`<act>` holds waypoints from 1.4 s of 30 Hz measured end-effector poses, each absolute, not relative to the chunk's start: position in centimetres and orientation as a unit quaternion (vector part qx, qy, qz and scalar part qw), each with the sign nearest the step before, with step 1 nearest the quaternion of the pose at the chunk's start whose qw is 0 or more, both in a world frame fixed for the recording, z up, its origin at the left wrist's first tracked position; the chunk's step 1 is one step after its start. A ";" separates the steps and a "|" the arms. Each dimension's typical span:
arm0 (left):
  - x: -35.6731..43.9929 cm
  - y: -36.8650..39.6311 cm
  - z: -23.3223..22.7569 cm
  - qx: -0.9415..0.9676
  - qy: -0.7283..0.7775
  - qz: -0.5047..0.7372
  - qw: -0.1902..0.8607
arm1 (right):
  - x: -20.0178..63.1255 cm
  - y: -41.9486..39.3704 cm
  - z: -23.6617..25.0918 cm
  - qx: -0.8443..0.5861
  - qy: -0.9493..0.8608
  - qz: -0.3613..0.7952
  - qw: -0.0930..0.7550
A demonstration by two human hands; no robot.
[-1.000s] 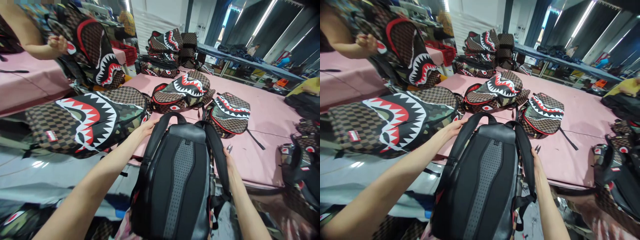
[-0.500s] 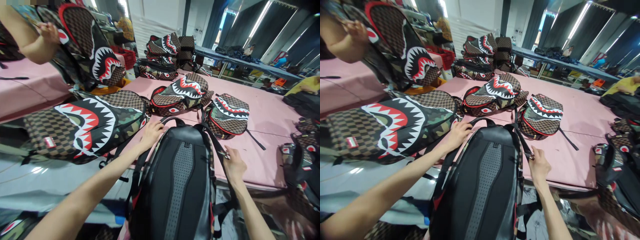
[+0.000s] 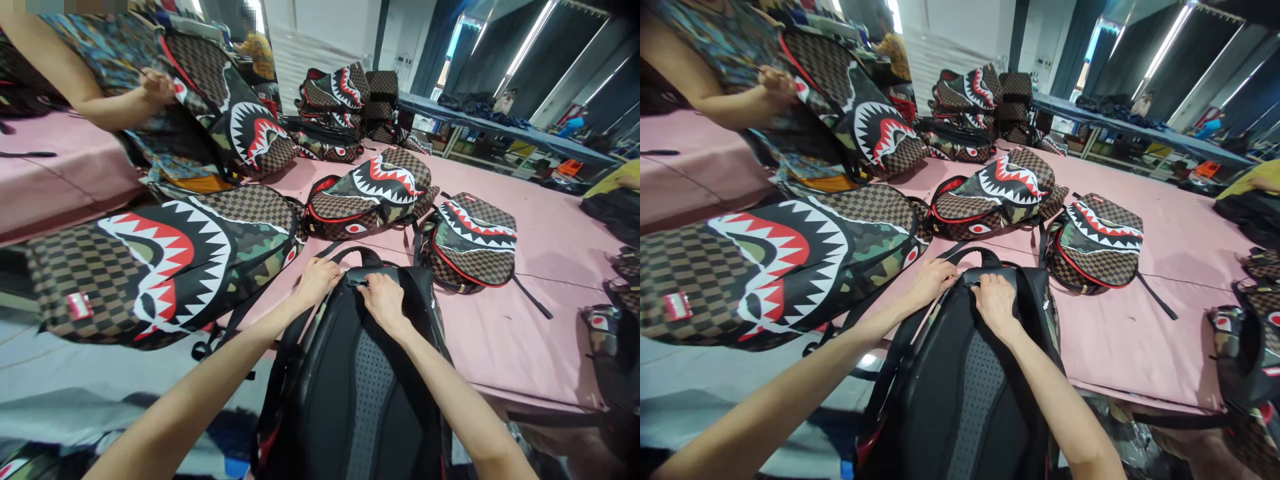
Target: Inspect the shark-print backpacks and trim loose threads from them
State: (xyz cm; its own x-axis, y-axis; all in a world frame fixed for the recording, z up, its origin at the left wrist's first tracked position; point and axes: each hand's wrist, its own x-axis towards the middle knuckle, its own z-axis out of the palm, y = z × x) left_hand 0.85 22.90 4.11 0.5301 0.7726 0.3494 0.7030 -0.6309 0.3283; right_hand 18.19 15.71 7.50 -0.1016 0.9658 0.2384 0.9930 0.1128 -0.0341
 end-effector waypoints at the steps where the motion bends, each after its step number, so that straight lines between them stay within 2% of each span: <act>1: 0.9 22.9 4.1 0.868 0.425 0.242 0.080 | 17.8 16.2 7.3 -0.658 -0.743 -0.074 0.099; 15: 1.4 23.8 3.0 0.837 0.450 0.280 0.134 | 15.3 18.2 7.0 -0.594 -0.796 -0.116 0.019; 25: 1.2 23.8 3.0 0.851 0.436 0.261 0.131 | 12.9 18.9 8.6 -0.590 -0.803 -0.079 0.006; 27: 0.8 23.4 3.8 0.849 0.441 0.261 0.131 | 14.2 18.4 9.1 -0.625 -0.777 -0.061 0.038; 29: -0.4 22.6 5.0 0.859 0.426 0.256 0.124 | 16.3 17.2 9.4 -0.676 -0.728 -0.029 0.110; 31: -2.1 21.1 6.0 0.892 0.370 0.235 0.109 | 18.8 15.4 9.3 -0.714 -0.673 0.030 0.191; 34: -4.1 18.4 5.9 0.929 0.300 0.199 0.089 | 21.7 12.3 8.0 -0.724 -0.624 0.131 0.262; 38: -3.1 16.7 3.4 0.896 0.388 0.196 0.086 | 23.1 10.2 5.8 -0.693 -0.562 0.249 0.376; 42: -0.7 17.7 2.2 0.852 0.473 0.208 0.079 | 24.0 9.2 5.9 -0.658 -0.460 0.371 0.467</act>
